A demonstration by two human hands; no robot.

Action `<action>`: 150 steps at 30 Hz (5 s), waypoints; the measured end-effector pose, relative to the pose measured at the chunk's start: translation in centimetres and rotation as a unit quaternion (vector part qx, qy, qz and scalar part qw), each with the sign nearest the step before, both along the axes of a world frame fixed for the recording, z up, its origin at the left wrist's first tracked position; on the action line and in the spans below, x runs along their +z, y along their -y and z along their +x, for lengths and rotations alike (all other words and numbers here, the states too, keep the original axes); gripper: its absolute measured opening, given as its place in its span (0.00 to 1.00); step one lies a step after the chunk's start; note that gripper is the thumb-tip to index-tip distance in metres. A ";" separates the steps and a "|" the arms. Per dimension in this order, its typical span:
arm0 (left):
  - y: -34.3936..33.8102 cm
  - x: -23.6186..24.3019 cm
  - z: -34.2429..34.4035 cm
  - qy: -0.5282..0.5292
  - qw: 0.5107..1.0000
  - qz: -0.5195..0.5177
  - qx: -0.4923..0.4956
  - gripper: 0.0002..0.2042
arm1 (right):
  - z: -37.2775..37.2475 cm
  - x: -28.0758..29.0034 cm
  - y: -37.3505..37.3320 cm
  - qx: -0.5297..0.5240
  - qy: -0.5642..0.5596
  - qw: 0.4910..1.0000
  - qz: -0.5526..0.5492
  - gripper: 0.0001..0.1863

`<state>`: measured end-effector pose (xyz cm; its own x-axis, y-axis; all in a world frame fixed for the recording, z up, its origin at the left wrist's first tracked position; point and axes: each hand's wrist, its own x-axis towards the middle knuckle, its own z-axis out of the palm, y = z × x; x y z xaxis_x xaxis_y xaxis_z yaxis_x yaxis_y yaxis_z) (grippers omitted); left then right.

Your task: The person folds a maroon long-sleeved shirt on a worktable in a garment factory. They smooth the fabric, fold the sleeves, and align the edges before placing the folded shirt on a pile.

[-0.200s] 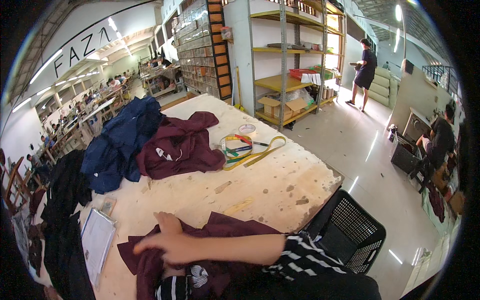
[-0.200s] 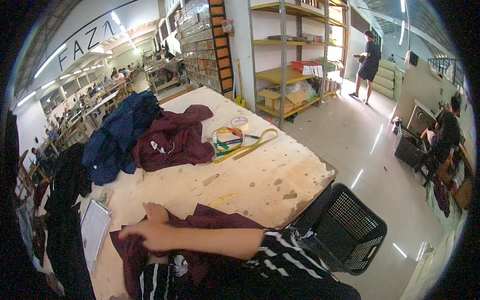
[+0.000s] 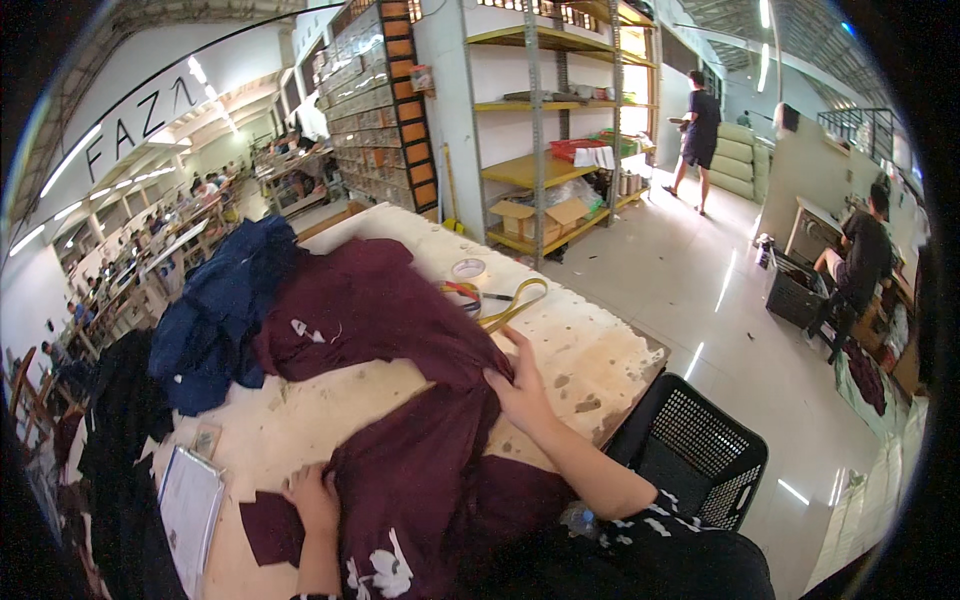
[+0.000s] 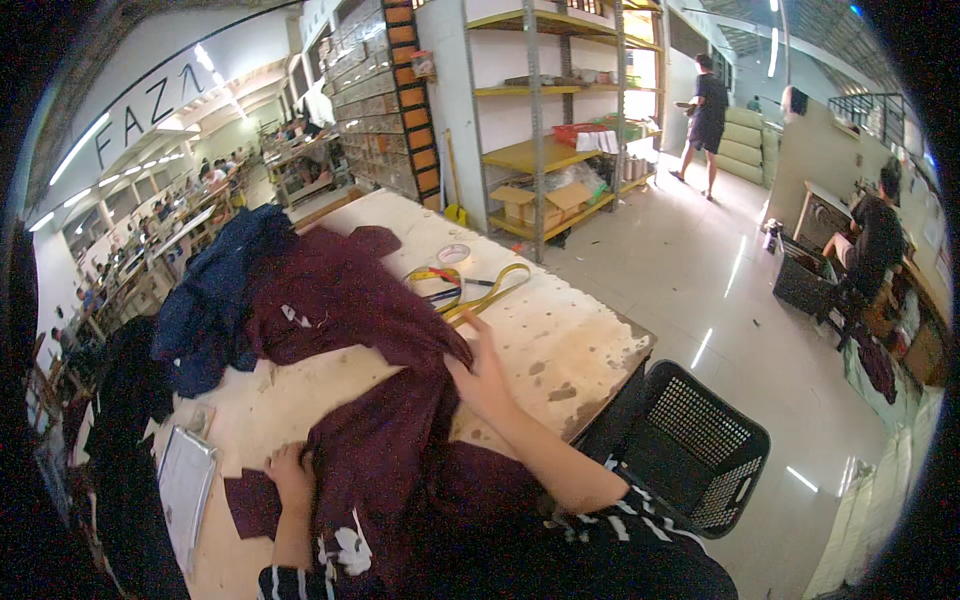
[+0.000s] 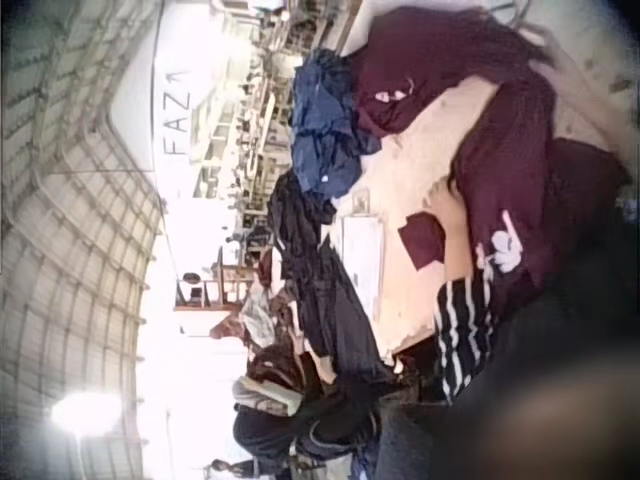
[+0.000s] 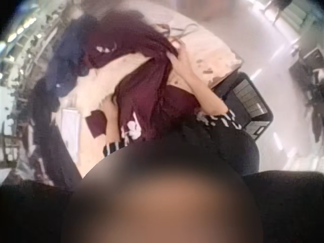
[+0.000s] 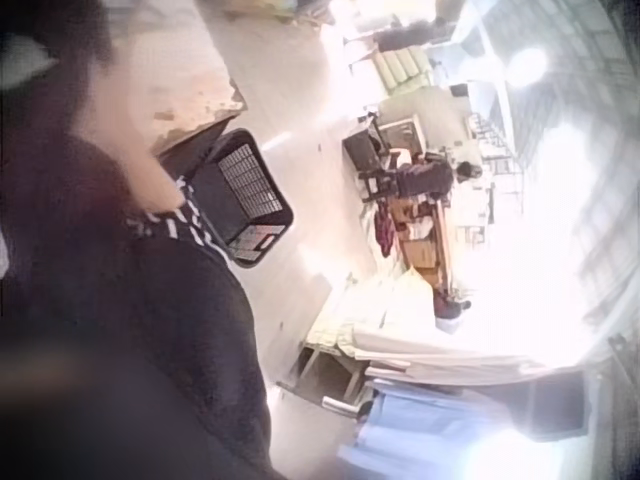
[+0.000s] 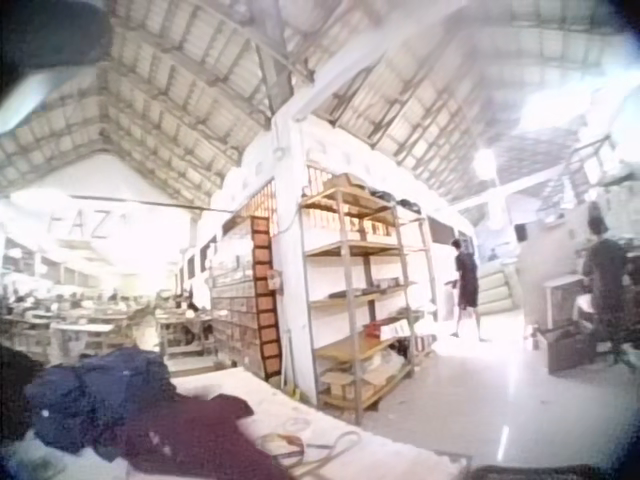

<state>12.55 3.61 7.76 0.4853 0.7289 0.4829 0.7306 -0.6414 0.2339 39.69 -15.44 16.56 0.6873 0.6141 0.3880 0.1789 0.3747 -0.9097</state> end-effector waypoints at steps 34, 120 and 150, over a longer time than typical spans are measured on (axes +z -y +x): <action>8.3 7.6 1.8 0.464 0.703 -0.501 -0.201 0.15 | -7.1 3.3 1.7 0.116 0.716 0.677 -0.125 0.04; 6.5 9.1 1.9 0.256 0.905 -0.230 -0.250 0.04 | -6.6 2.3 -5.4 0.289 0.284 0.906 -0.121 0.20; 5.2 7.3 2.1 0.363 0.821 -0.368 -0.243 0.07 | -6.8 2.1 -5.5 0.247 0.382 0.873 -0.176 0.19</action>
